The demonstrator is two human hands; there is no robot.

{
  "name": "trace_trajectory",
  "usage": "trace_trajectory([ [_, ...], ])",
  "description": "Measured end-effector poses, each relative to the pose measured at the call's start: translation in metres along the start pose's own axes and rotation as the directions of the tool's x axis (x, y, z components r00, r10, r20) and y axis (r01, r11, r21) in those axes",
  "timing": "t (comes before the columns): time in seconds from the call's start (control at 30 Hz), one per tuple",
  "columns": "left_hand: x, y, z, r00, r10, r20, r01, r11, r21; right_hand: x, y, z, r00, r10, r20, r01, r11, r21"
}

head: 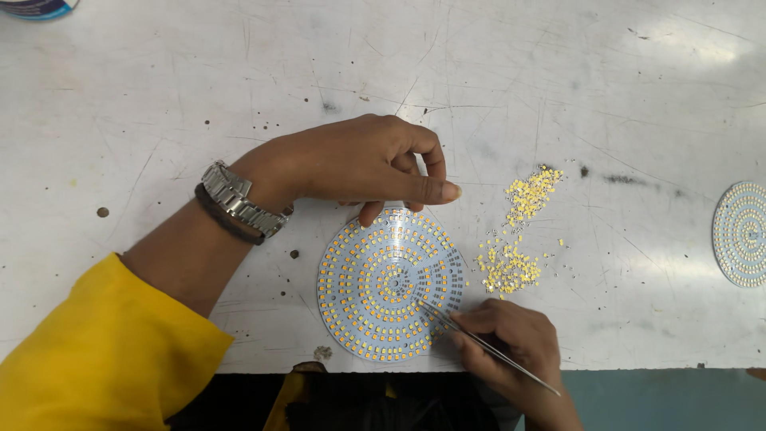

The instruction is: The person uses tweezers to pick up small yellow LED components from a pile and places them one by one into empty slots on a circular LED module. The left hand stabilizes the module while the right hand performs the placement. The process is repeated continuously across the module's surface.

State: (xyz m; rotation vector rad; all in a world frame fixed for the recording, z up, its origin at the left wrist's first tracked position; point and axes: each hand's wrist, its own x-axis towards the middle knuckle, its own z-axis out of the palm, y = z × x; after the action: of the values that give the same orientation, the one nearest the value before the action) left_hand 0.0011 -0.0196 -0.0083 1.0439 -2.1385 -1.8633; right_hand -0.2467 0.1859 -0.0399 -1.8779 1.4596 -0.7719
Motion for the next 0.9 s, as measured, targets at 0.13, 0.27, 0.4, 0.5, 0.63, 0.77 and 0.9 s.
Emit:
trace_trajectory([
  [0.13, 0.000, 0.001, 0.001, 1.000, -0.024, -0.007, 0.024, 1.000, 0.003, 0.013, 0.001, -0.004, 0.997, -0.008, 0.073, 0.008, 1.000, -0.011],
  [0.27, 0.000, 0.000, 0.001, 1.000, -0.023, -0.008, 0.023, 1.000, -0.021, 0.015, -0.001, -0.004, 0.997, -0.011, 0.077, 0.013, 0.999, -0.030],
  [0.4, 0.002, -0.002, 0.001, 1.000, -0.023, -0.010, 0.023, 1.000, -0.011, 0.013, 0.001, -0.002, 0.997, -0.042, 0.071, 0.045, 0.998, -0.033],
  [0.5, 0.002, -0.003, 0.001, 1.000, -0.016, -0.010, 0.016, 1.000, -0.018, 0.008, 0.005, -0.003, 0.995, -0.078, 0.062, 0.081, 0.996, -0.041],
  [0.63, 0.001, -0.003, -0.001, 1.000, 0.011, 0.014, -0.010, 0.998, -0.065, -0.007, 0.012, -0.004, 0.984, -0.068, -0.166, 0.067, 0.998, -0.014],
  [0.77, 0.001, -0.001, -0.002, 0.999, -0.030, 0.024, 0.032, 0.997, -0.073, -0.016, 0.020, -0.004, 0.862, 0.329, -0.385, -0.317, 0.943, 0.097],
  [0.9, 0.001, 0.001, -0.001, 0.999, -0.043, 0.033, 0.045, 0.996, -0.081, -0.016, 0.020, -0.004, 0.851, 0.354, -0.388, -0.354, 0.932, 0.075],
])
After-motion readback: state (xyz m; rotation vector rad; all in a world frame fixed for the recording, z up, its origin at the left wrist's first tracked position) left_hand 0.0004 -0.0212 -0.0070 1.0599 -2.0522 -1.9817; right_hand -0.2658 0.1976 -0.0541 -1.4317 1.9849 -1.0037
